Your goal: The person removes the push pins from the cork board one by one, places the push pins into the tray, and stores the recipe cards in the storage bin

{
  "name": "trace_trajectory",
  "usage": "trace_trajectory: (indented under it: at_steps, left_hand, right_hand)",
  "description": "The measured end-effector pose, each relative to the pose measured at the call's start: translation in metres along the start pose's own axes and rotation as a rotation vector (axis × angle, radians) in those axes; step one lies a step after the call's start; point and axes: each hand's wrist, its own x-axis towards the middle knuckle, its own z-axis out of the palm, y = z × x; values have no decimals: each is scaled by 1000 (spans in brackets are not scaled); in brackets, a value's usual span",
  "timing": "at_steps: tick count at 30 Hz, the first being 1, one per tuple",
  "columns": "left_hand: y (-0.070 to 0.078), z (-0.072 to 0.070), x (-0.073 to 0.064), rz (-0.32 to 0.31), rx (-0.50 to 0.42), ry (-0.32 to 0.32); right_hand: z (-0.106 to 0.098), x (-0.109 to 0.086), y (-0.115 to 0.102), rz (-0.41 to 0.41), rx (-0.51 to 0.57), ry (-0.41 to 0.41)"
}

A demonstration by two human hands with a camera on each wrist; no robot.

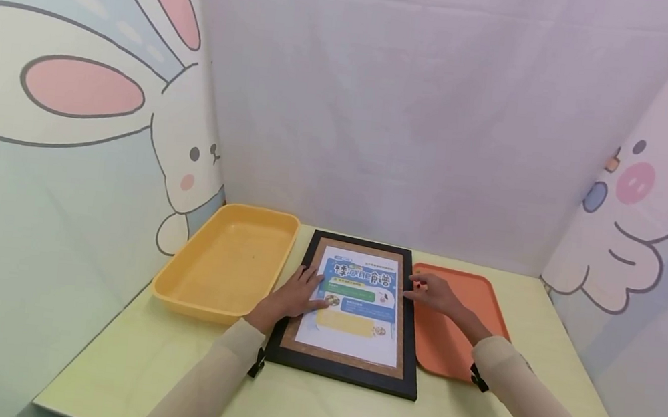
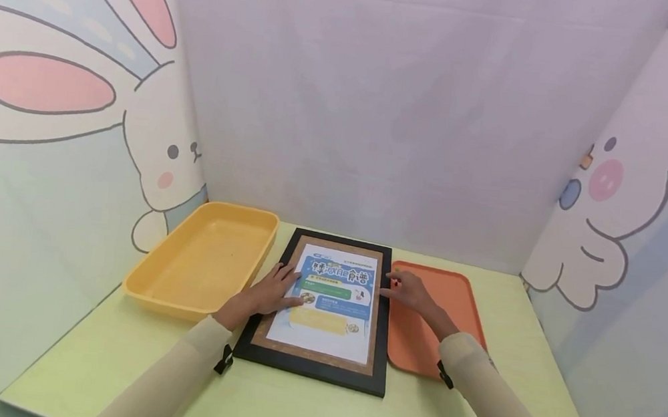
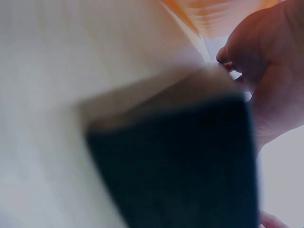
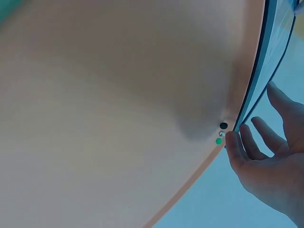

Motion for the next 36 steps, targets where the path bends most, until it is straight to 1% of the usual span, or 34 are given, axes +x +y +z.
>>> trace_trajectory:
  at_steps: [4,7,11,15,18,22,25,29,31,33,36]
  left_hand:
    - [-2,-1,3,5,-2,26]
    - [-1,-1,6,-7,-7,31]
    - [4,0,4,-61,-38,18]
    - [7,2,1,-112,-89,53]
    - [9,2,-1,-145,-98,81]
    - [12,3,-3,-189,-126,82]
    - [12,4,-3,-187,-176,102]
    - [12,4,-1,-171,-247,142]
    - [12,4,-1,-190,-296,152]
    - [12,4,-1,-219,-361,175]
    - [12,2,-2,-266,-483,209]
  right_hand:
    - [3,1,-8,-21,-77,-18]
    - [5,-2,-12,-43,-101,-53]
    - [8,-11,-15,-53,-67,-109]
    - [10,-17,-18,-49,-53,-145]
    - [12,-18,-19,-41,-52,-156]
    - [14,-18,-17,-23,-59,-164]
    - [16,-19,-17,-5,-61,-168]
    - [17,-20,-19,21,-40,-165]
    - [17,-21,-20,24,-38,-161]
    - [18,-20,-20,25,-32,-159]
    - [19,-20,-19,16,-25,-158]
